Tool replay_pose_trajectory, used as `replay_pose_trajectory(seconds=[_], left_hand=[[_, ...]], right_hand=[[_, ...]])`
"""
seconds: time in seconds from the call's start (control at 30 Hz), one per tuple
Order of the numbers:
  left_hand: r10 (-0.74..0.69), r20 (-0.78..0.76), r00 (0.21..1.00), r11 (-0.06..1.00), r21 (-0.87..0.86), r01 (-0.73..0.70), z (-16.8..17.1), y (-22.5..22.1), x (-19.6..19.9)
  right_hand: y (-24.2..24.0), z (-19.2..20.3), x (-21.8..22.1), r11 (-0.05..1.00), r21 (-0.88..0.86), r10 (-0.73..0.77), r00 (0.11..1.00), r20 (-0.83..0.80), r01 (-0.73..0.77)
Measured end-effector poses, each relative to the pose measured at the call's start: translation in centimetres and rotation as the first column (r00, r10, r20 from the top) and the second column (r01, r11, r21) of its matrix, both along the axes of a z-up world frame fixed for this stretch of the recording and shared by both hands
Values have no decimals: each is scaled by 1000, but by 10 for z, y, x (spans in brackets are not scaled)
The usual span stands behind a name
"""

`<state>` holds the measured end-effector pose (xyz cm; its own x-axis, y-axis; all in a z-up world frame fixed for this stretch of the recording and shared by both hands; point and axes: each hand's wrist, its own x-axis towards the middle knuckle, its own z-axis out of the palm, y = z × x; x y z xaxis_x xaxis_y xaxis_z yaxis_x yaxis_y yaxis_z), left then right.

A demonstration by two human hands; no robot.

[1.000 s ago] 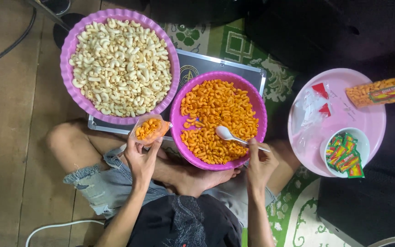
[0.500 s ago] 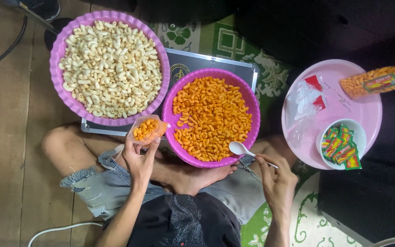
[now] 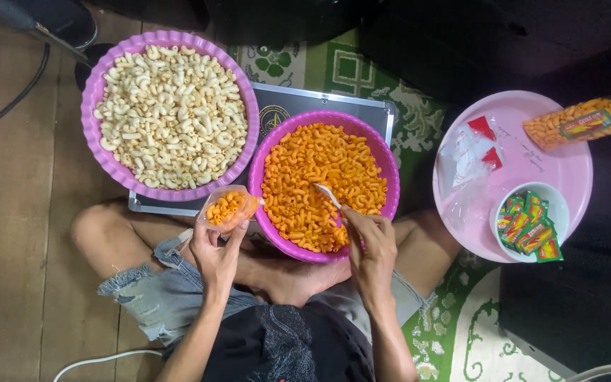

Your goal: A person sitting on the floor uses a spoon to transfer orange snacks from a large bowl into small plastic bags.

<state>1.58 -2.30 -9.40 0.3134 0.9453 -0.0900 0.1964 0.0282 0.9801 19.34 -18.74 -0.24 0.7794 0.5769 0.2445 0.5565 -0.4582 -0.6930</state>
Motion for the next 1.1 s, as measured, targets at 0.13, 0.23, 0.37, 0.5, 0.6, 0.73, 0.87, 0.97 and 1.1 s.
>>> replay_pose_trajectory(seconds=[0.13,0.23,0.37,0.5,0.6,0.73,0.87,0.97,1.1], left_hand=[[1,-11,1000,1000,-8,-1,-9,2,0],[-5,13,1000,1000,2,5,-7,2,5],[7,18,1000,1000,-4,-7,-15,2,-3],[43,12,999,999,-26,-43,-4,5,-8],[45,8,999,999,-30,-45,-20,5,-16],[23,29,999,1000,-6,-23,-18,6,-17],[-96,62,993,994,54,93,11,11,-11],[-88,92,992,995,63,82,15,11,-14],[-69,69,995,993,96,63,11,14,-16]], right_hand=[[-16,10,12,1000,-7,-27,996,86,28],[-7,4,14,998,52,18,996,90,-23],[0,-10,6,980,-71,194,976,99,-188],[-19,-5,9,967,-167,213,969,128,-190],[-30,10,13,972,-195,166,971,172,-132],[-27,16,-7,994,-70,101,976,193,-89],[-4,3,-38,966,-95,252,958,138,-240],[-7,-22,-36,968,-104,229,973,-23,-230],[-11,-18,-14,999,-33,-46,975,-219,40]])
